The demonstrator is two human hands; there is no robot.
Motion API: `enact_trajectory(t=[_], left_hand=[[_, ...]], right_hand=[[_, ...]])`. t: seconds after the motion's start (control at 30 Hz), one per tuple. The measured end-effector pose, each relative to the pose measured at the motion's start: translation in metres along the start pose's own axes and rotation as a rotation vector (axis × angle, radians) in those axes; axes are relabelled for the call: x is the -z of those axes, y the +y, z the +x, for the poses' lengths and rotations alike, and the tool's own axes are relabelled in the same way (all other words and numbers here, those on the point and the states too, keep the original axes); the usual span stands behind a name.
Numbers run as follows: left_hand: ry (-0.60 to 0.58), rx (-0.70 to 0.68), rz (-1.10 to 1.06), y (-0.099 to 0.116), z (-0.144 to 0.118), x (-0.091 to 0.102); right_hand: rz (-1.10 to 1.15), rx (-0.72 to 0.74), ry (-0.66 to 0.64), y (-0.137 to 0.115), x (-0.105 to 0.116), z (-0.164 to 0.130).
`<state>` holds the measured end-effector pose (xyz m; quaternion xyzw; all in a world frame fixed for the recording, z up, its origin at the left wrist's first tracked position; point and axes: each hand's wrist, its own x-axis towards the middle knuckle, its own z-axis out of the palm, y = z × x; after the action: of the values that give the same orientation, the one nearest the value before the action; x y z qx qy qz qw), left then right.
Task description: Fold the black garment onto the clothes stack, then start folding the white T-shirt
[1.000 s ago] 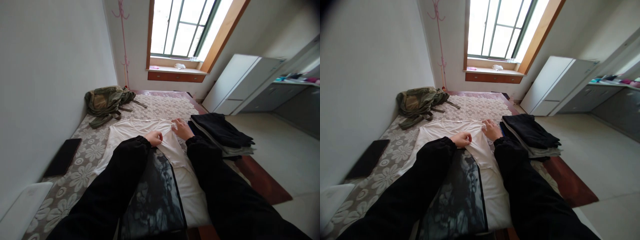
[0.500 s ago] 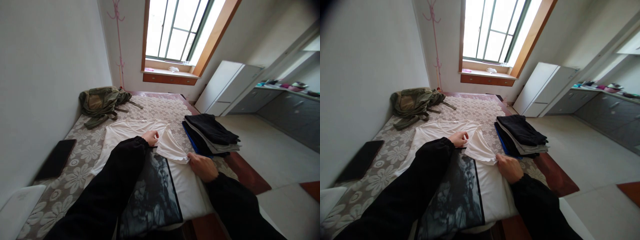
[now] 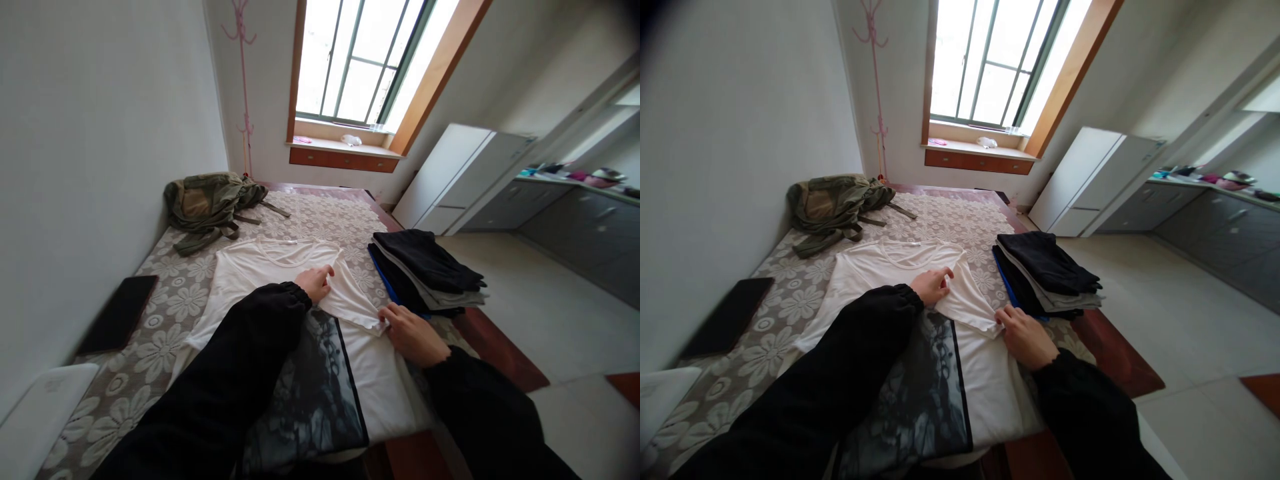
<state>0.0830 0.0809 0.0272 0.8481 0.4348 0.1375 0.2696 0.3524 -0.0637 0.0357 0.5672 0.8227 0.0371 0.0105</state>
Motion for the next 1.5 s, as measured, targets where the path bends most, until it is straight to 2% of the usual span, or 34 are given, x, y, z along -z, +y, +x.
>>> enact_trajectory(t=[0.1, 0.2, 0.3, 0.4, 0.53, 0.67, 0.8, 0.9, 0.97, 1.03, 1.07, 1.2, 1.3, 1.5], left_hand=[[0.01, 0.013, 0.047, 0.004, -0.002, -0.001], [0.015, 0.059, 0.12, 0.012, -0.006, -0.001], [0.017, 0.127, 0.208, 0.026, -0.014, 0.0], [0.008, 0.164, 0.264, 0.041, -0.023, 0.002], [-0.019, 0.168, 0.307, 0.054, -0.029, 0.005], [-0.046, 0.213, 0.328, 0.048, -0.027, 0.019], [-0.002, 0.352, 0.354, 0.02, -0.023, 0.063], [0.075, 0.462, 0.378, -0.014, -0.031, 0.1], [0.172, 0.511, 0.4, -0.043, -0.044, 0.113], [0.298, 0.506, 0.412, -0.073, -0.061, 0.11], [0.325, 0.497, 0.413, -0.089, -0.069, 0.104], [0.295, 0.479, 0.405, -0.135, -0.091, 0.07], [0.276, 0.47, 0.435, -0.152, -0.094, 0.057], [0.353, 0.548, 0.428, -0.165, -0.095, 0.062]], right_hand=[[0.029, 0.044, -0.026, 0.002, 0.018, 0.026], [0.099, -0.008, -0.005, -0.001, 0.024, 0.083], [0.117, -0.05, 0.009, -0.007, 0.009, 0.148], [0.107, -0.106, 0.013, -0.017, -0.017, 0.188], [0.08, -0.264, 0.016, -0.029, -0.048, 0.197], [0.065, -0.351, 0.004, -0.028, -0.061, 0.194], [0.058, -0.363, -0.019, -0.022, -0.063, 0.196], [0.05, -0.366, -0.028, -0.019, -0.064, 0.198], [0.05, -0.364, -0.028, -0.017, -0.065, 0.199], [0.056, -0.36, -0.028, -0.015, -0.065, 0.199], [0.06, -0.36, -0.028, -0.013, -0.066, 0.2], [0.075, -0.382, -0.031, -0.007, -0.066, 0.199], [0.08, -0.399, -0.037, -0.003, -0.065, 0.198], [0.087, -0.424, -0.041, -0.004, -0.064, 0.198]])
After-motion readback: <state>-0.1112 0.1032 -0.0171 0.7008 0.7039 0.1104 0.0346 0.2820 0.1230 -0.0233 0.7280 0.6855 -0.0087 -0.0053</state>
